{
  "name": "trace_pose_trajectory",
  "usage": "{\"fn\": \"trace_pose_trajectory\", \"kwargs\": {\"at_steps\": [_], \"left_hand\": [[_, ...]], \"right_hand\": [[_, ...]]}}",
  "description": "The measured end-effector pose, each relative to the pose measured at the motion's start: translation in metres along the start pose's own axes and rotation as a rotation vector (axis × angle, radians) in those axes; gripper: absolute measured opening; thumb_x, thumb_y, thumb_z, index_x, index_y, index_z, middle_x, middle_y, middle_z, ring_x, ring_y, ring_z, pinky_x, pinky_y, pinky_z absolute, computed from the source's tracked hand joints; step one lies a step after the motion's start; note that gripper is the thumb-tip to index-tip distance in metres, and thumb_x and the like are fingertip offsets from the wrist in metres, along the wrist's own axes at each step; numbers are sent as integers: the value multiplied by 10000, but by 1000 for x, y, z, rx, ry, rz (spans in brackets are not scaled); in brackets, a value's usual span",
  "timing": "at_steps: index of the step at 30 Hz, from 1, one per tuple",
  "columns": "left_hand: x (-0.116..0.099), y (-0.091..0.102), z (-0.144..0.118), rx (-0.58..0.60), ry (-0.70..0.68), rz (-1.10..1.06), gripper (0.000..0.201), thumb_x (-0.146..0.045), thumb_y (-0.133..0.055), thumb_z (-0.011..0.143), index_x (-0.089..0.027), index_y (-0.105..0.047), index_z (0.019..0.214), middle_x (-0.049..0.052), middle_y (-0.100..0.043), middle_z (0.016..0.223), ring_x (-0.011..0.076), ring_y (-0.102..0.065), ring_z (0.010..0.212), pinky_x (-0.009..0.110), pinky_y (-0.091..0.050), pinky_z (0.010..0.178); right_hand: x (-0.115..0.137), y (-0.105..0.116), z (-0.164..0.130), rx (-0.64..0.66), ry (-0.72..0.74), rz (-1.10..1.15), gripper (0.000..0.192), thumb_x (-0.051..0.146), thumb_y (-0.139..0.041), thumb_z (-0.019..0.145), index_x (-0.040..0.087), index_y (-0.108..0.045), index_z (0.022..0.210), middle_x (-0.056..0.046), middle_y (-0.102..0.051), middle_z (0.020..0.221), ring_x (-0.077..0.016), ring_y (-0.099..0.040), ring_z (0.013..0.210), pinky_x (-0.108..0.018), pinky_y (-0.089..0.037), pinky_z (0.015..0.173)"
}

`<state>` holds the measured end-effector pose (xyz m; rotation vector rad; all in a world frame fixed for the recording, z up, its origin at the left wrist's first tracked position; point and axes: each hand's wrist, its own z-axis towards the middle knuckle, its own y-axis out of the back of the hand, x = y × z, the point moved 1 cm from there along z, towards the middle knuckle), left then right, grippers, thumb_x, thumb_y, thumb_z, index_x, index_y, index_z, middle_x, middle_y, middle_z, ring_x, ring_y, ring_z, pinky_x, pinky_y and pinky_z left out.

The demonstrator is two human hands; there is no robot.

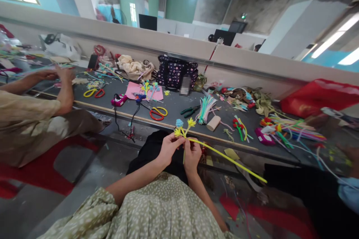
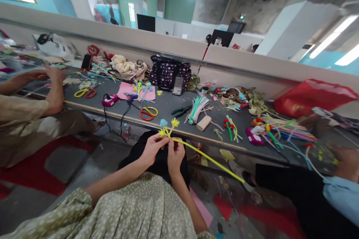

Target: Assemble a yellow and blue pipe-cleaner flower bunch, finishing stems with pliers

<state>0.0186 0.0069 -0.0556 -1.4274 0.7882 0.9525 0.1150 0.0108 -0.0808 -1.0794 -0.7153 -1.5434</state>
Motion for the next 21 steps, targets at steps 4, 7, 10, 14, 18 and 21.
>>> {"fn": "trace_pose_trajectory", "kwargs": {"at_steps": [4, 7, 10, 14, 18, 21], "left_hand": [[4, -4, 2, -50, 145, -117, 252, -310, -821, 613, -113, -709, 723, -15, -574, 618, 34, -421, 495, 169, -341, 478], [5, -8, 4, -62, 228, -189, 283, -330, -841, 576, -116, -714, 710, -31, -532, 549, 33, -415, 469, 169, -341, 475], [1, -12, 6, -48, 148, -137, 272, -335, -833, 590, -120, -719, 711, -26, -543, 556, 41, -424, 478, 176, -336, 474], [-9, -14, 8, -33, 0, -3, 238, -341, -797, 641, -122, -705, 666, -20, -544, 565, 58, -432, 498, 196, -345, 490], [-16, -13, 8, -43, -77, 57, 245, -354, -786, 650, -131, -686, 641, -17, -560, 594, 66, -436, 513, 208, -346, 502], [-18, -11, 9, -59, -103, 97, 249, -372, -775, 668, -139, -688, 656, -23, -549, 570, 71, -426, 510, 215, -343, 508]], "right_hand": [[0, 5, 6, -11, 230, -265, 153, 298, -538, 907, 185, -610, 832, -40, -619, 800, -170, -597, 712, -291, -508, 661], [-1, 7, 10, -18, 352, -351, 123, 253, -526, 916, 188, -612, 856, -47, -613, 807, -176, -600, 739, -296, -516, 675], [-3, 10, 16, 3, 473, -401, 107, 212, -530, 915, 189, -623, 868, -59, -626, 811, -176, -614, 760, -287, -522, 671], [-5, 15, 23, 70, 577, -387, 131, 197, -560, 887, 211, -689, 904, -84, -677, 890, -183, -649, 802, -286, -541, 688], [-7, 17, 27, 142, 449, -269, 159, 263, -626, 841, 238, -744, 944, -74, -707, 901, -192, -656, 787, -295, -551, 692], [-4, 15, 27, 174, 366, -163, 176, 296, -662, 815, 237, -754, 953, -64, -717, 882, -195, -654, 780, -298, -552, 702]]}}
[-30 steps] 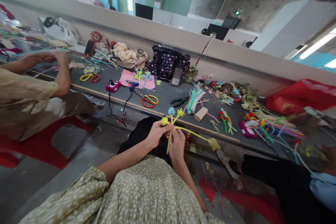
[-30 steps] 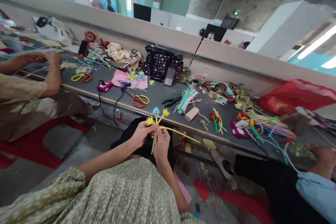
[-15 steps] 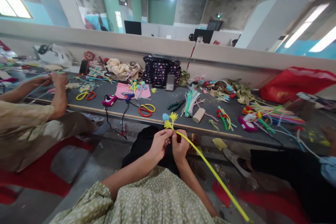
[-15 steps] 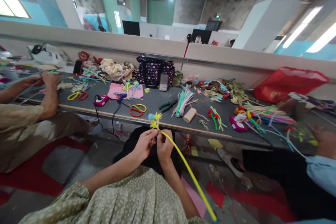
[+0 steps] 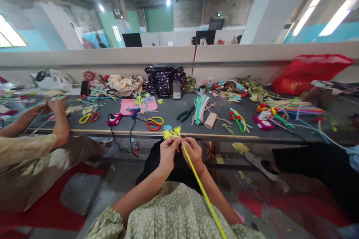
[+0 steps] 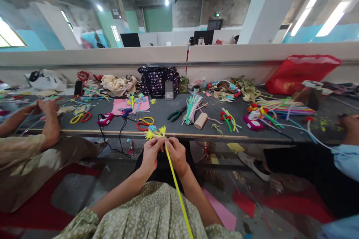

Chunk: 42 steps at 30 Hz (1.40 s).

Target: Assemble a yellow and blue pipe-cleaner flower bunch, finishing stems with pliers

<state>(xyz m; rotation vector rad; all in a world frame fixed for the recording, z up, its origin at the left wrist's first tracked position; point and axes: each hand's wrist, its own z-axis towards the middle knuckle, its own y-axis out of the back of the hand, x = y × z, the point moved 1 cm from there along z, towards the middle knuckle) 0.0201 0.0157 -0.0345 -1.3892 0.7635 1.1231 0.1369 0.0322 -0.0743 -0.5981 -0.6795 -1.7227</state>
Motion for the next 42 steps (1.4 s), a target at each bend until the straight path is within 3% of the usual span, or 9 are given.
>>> {"fn": "trace_pose_trajectory", "kwargs": {"at_steps": [4, 12, 16, 21, 26, 30, 42], "left_hand": [[2, 3, 3, -43, -21, 9, 263, -380, -760, 688, -141, -669, 625, -33, -514, 520, 73, -417, 501, 217, -334, 512], [8, 11, 9, -97, -46, 16, 247, -342, -775, 669, -139, -654, 599, -33, -518, 524, 70, -408, 501, 211, -325, 509], [8, 15, 6, -92, -75, 62, 237, -348, -768, 679, -145, -673, 601, -21, -541, 520, 80, -427, 501, 219, -348, 514], [3, 14, 0, -66, -73, 59, 227, -363, -754, 699, -146, -708, 654, 9, -610, 578, 95, -478, 534, 221, -370, 518], [1, 9, 0, -61, -50, 10, 253, -379, -778, 666, -146, -686, 627, -19, -549, 542, 73, -422, 499, 208, -338, 490], [0, 8, 2, -52, -33, -11, 288, -401, -787, 650, -139, -668, 623, -28, -519, 538, 68, -405, 492, 202, -327, 474], [2, 16, 2, -57, 13, -65, 269, -323, -786, 649, -131, -614, 569, -32, -508, 514, 63, -424, 479, 191, -345, 464]], "right_hand": [[13, -4, 5, 49, 38, -7, 194, 246, -622, 848, 239, -743, 999, -80, -698, 922, -198, -652, 830, -305, -543, 758], [23, -14, 7, 15, 70, -24, 154, 180, -560, 884, 221, -704, 917, -72, -627, 858, -187, -631, 804, -300, -531, 729], [19, -18, 3, 0, -34, 94, 115, 205, -577, 885, 223, -678, 833, -47, -630, 816, -193, -617, 789, -320, -517, 750], [16, -23, -2, 13, -265, 265, 93, 273, -593, 886, 215, -648, 839, -6, -597, 720, -157, -568, 594, -268, -492, 547], [22, -14, 2, -25, -32, 72, 110, 200, -583, 883, 233, -672, 827, -33, -618, 785, -189, -605, 750, -314, -518, 714], [28, -8, 7, 6, 100, -5, 155, 166, -559, 887, 237, -695, 914, -62, -632, 842, -198, -624, 792, -323, -533, 735], [30, -13, 2, 58, 62, -65, 181, 202, -526, 914, 247, -701, 921, -64, -639, 850, -204, -621, 794, -337, -533, 729]]}}
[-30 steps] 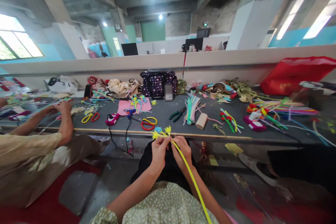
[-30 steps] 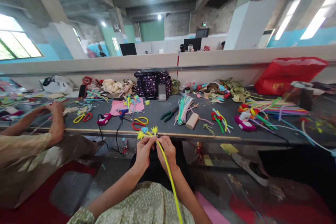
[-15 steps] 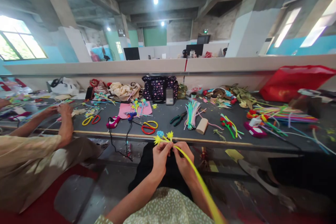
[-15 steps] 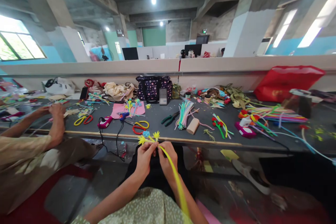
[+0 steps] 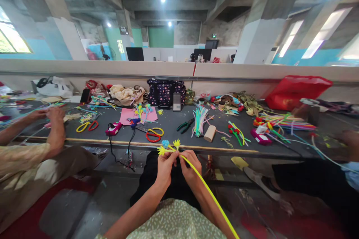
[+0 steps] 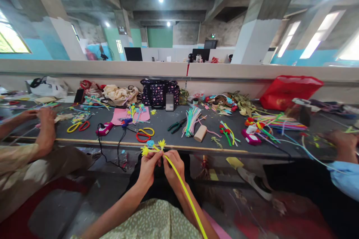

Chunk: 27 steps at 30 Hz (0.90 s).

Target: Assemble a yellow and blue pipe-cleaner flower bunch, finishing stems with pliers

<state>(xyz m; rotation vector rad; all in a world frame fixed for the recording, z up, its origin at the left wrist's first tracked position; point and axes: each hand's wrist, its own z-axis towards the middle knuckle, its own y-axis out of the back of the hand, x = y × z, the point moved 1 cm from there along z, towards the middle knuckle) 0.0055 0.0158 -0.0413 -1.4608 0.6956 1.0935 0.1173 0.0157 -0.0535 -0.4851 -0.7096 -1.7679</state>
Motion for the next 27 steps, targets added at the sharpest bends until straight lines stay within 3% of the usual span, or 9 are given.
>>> {"fn": "trace_pose_trajectory", "kwargs": {"at_steps": [8, 13, 18, 22, 27], "left_hand": [[2, 3, 1, 31, 14, 37, 264, -330, -783, 658, -125, -642, 570, -21, -524, 513, 65, -431, 482, 192, -343, 466], [3, 1, 1, 10, -13, 27, 230, -319, -789, 647, -125, -669, 614, -12, -564, 566, 69, -443, 513, 197, -343, 483], [4, 0, 1, -3, -38, 12, 197, -301, -779, 664, -135, -675, 659, -3, -604, 616, 85, -489, 555, 208, -369, 518], [2, 2, 0, 34, -80, 34, 174, -293, -757, 698, -141, -673, 689, 3, -621, 667, 96, -520, 591, 213, -400, 546], [-3, 4, 2, 101, -84, 49, 174, -281, -766, 685, -135, -672, 677, 18, -643, 699, 123, -577, 660, 228, -460, 611]], "right_hand": [[-1, 0, -1, -4, 9, 7, 171, 183, -539, 900, 239, -701, 908, -62, -645, 844, -203, -620, 801, -336, -524, 748], [-3, 2, 1, -15, -90, 13, 113, 213, -568, 885, 231, -677, 860, -45, -645, 814, -198, -614, 778, -329, -511, 729], [-4, -2, -1, -42, -322, 205, 86, 275, -621, 858, 212, -675, 834, -33, -650, 798, -162, -602, 654, -287, -500, 627], [-3, -9, -3, -61, -590, 538, 111, 297, -689, 805, 193, -681, 844, 21, -603, 600, -105, -511, 491, -213, -400, 463], [-4, -15, -3, -23, -889, 989, 154, 253, -778, 690, 158, -668, 741, 31, -585, 600, -50, -437, 446, -174, -324, 419]]}}
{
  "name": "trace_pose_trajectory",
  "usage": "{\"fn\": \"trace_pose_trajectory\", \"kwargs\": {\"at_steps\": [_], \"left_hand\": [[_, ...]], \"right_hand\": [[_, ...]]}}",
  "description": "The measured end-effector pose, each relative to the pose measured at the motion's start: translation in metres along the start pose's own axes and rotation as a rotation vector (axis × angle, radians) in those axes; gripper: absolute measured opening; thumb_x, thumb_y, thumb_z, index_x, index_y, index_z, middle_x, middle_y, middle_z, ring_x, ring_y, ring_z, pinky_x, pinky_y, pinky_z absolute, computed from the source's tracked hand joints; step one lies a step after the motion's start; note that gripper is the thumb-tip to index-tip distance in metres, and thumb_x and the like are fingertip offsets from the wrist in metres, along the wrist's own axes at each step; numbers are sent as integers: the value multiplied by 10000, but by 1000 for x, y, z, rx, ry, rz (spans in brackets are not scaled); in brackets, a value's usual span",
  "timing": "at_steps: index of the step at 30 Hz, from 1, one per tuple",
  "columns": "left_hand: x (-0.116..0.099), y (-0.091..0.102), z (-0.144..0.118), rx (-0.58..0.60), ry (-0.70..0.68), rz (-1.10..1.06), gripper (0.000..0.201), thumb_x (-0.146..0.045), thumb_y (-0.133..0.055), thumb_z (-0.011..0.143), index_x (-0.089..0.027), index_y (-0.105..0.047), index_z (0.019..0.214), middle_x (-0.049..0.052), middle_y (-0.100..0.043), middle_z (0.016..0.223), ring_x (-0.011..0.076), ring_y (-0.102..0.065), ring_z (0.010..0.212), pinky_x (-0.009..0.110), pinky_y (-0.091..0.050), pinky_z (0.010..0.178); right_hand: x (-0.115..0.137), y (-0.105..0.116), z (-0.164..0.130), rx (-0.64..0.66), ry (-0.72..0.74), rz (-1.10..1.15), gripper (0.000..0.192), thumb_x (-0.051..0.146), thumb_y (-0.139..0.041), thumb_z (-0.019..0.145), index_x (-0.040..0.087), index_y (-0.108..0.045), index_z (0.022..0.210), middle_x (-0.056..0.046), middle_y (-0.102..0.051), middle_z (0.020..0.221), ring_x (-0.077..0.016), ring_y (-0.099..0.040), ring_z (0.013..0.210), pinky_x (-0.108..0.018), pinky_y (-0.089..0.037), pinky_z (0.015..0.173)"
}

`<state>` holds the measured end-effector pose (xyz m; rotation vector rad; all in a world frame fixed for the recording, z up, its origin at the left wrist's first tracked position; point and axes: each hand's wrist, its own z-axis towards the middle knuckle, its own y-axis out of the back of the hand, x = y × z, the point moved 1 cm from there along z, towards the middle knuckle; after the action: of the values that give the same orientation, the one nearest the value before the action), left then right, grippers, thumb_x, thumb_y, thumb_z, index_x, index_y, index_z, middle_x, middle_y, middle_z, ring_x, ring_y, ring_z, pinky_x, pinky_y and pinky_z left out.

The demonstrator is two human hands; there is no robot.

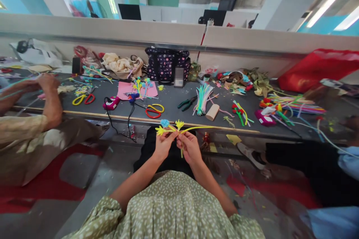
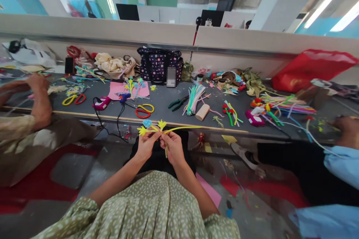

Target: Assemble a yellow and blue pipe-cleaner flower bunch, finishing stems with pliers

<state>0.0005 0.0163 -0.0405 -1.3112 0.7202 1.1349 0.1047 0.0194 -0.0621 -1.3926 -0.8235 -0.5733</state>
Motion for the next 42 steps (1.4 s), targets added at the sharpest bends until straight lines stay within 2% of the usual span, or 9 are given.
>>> {"fn": "trace_pose_trajectory", "kwargs": {"at_steps": [3, 11, 18, 22, 28, 32, 34, 36, 42], "left_hand": [[2, 3, 2, 8, 48, 33, 186, -291, -779, 667, -128, -692, 687, 16, -642, 663, 110, -557, 598, 217, -439, 552], [17, 8, -1, 46, 120, -76, 181, -294, -774, 685, -129, -721, 737, 9, -629, 653, 76, -496, 554, 200, -396, 518], [17, 5, -3, 17, 112, -114, 186, -292, -796, 661, -129, -708, 680, -1, -608, 643, 68, -485, 535, 208, -394, 512], [17, 6, -2, 20, 109, -84, 201, -307, -790, 667, -126, -703, 666, -2, -595, 618, 70, -477, 521, 213, -386, 508], [13, 6, -2, 30, 96, -35, 228, -330, -778, 679, -123, -700, 620, 14, -603, 598, 85, -505, 552, 208, -384, 519], [10, 6, -2, 55, 129, -57, 220, -302, -810, 637, -118, -694, 604, 22, -624, 605, 90, -521, 551, 210, -399, 529], [10, 7, -1, 80, 132, -60, 216, -296, -810, 640, -116, -694, 613, 22, -624, 605, 89, -521, 549, 210, -404, 532], [11, 7, -1, 103, 137, -71, 205, -294, -798, 662, -117, -697, 642, 18, -620, 614, 85, -517, 552, 206, -401, 531], [13, 6, -2, 112, 175, -148, 193, -305, -760, 715, -126, -690, 699, 9, -605, 644, 74, -508, 549, 201, -399, 532]], "right_hand": [[0, 0, 0, -4, -53, 45, 170, 241, -796, 662, 153, -657, 708, 27, -591, 611, -43, -434, 447, -174, -319, 417], [4, 4, -2, -135, 231, -176, 154, 293, -761, 730, 173, -676, 778, 34, -581, 592, -71, -462, 475, -193, -333, 436], [12, 2, -12, -93, 418, -528, 107, 291, -685, 809, 184, -683, 801, -1, -619, 733, -109, -549, 562, -228, -414, 496], [12, 3, -13, -76, 361, -500, 94, 275, -683, 813, 181, -687, 810, 2, -617, 706, -104, -536, 547, -222, -394, 484], [4, 5, -8, -77, 107, -166, 134, 264, -756, 728, 165, -677, 770, 10, -623, 628, -66, -460, 467, -186, -312, 423], [4, 4, -8, -11, -101, 23, 161, 237, -780, 670, 152, -652, 716, 15, -607, 597, -37, -397, 428, -165, -289, 405], [4, 3, -8, 12, -148, 66, 170, 236, -785, 661, 150, -642, 696, 21, -593, 584, -28, -364, 418, -159, -280, 399], [5, 3, -8, -4, -118, 62, 176, 246, -788, 665, 152, -645, 708, 21, -594, 589, -31, -375, 427, -159, -288, 404], [5, -1, -11, -107, 128, -108, 178, 308, -756, 731, 171, -645, 752, 17, -587, 653, -57, -435, 474, -185, -304, 424]]}}
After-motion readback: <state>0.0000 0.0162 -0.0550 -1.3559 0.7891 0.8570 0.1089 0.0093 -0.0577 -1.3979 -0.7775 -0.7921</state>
